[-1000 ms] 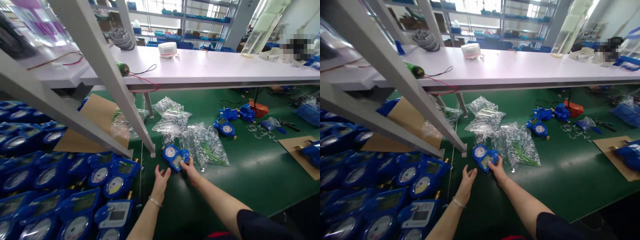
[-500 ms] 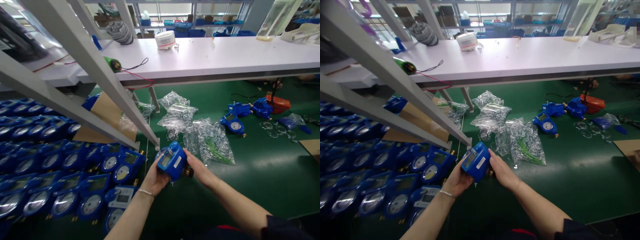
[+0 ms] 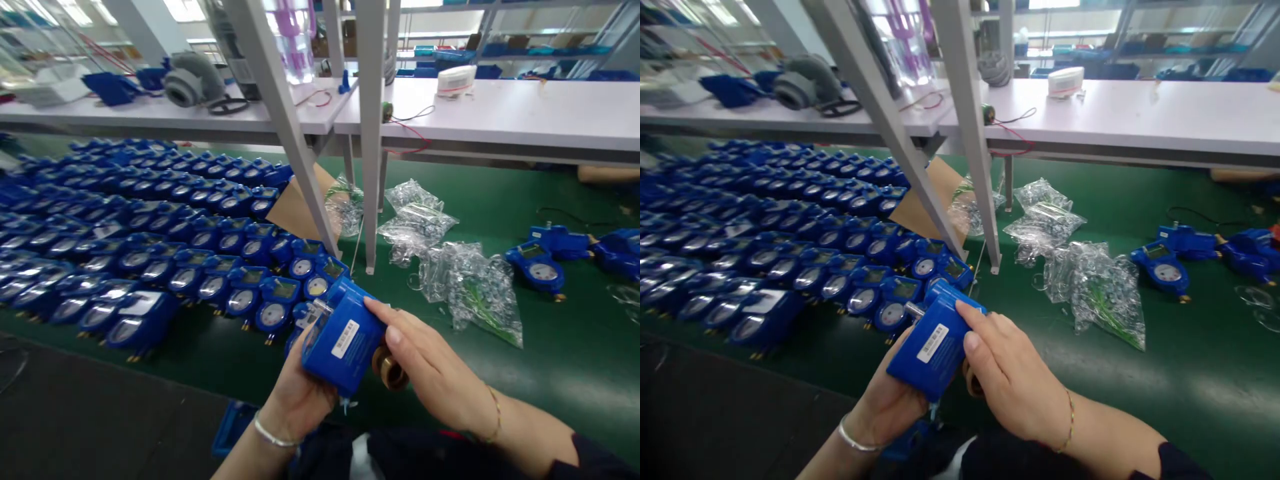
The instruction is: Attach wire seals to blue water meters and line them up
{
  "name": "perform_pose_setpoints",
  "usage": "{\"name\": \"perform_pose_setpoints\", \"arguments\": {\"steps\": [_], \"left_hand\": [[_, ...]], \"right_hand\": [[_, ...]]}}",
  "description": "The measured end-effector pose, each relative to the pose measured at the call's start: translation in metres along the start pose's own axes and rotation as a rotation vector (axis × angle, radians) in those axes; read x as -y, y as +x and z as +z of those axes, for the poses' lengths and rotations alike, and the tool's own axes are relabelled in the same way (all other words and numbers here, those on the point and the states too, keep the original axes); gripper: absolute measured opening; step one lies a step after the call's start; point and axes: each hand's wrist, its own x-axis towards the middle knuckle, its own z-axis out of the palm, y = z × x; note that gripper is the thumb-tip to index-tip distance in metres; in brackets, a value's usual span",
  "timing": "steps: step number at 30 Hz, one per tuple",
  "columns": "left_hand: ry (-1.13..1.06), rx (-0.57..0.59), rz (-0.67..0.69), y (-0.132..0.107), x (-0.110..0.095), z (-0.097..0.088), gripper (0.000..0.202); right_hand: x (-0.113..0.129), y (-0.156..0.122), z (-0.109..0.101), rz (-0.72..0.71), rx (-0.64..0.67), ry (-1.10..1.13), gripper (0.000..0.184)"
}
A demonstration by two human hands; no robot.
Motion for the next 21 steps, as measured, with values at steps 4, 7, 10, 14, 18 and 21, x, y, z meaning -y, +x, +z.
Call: {"name": "perform_pose_setpoints", "arguments": {"steps": [4,7,10,14,18,21], "left_hand": [[-0.037,0.014,0.097,-0.040,-0.008,-0.020,0.040],[-0.083,-0.018,0.160,-0.064,-0.012,-0.035,0.038],[-0.129,-0.055,0.204,-0.081,-0.014,-0.050,0.037],[-0.190,-0.038,0.234,-0.094,-0.014,-0.065,0.037],[-0.232,0.008,0.239,-0.099,-0.012,-0.073,0.039],[-0.245,0.033,0.248,-0.099,-0.011,-0.077,0.038]], "right_hand": [[0.022,0.007,0.028,-0.072,0.095,-0.014,0.041],[0.037,0.013,0.046,-0.112,0.156,-0.022,0.041],[0.049,0.016,0.059,-0.158,0.201,-0.040,0.041],[0.060,0.017,0.070,-0.200,0.238,-0.063,0.041],[0.066,0.016,0.077,-0.220,0.255,-0.090,0.042],[0.068,0.017,0.080,-0.225,0.269,-0.100,0.042]]}}
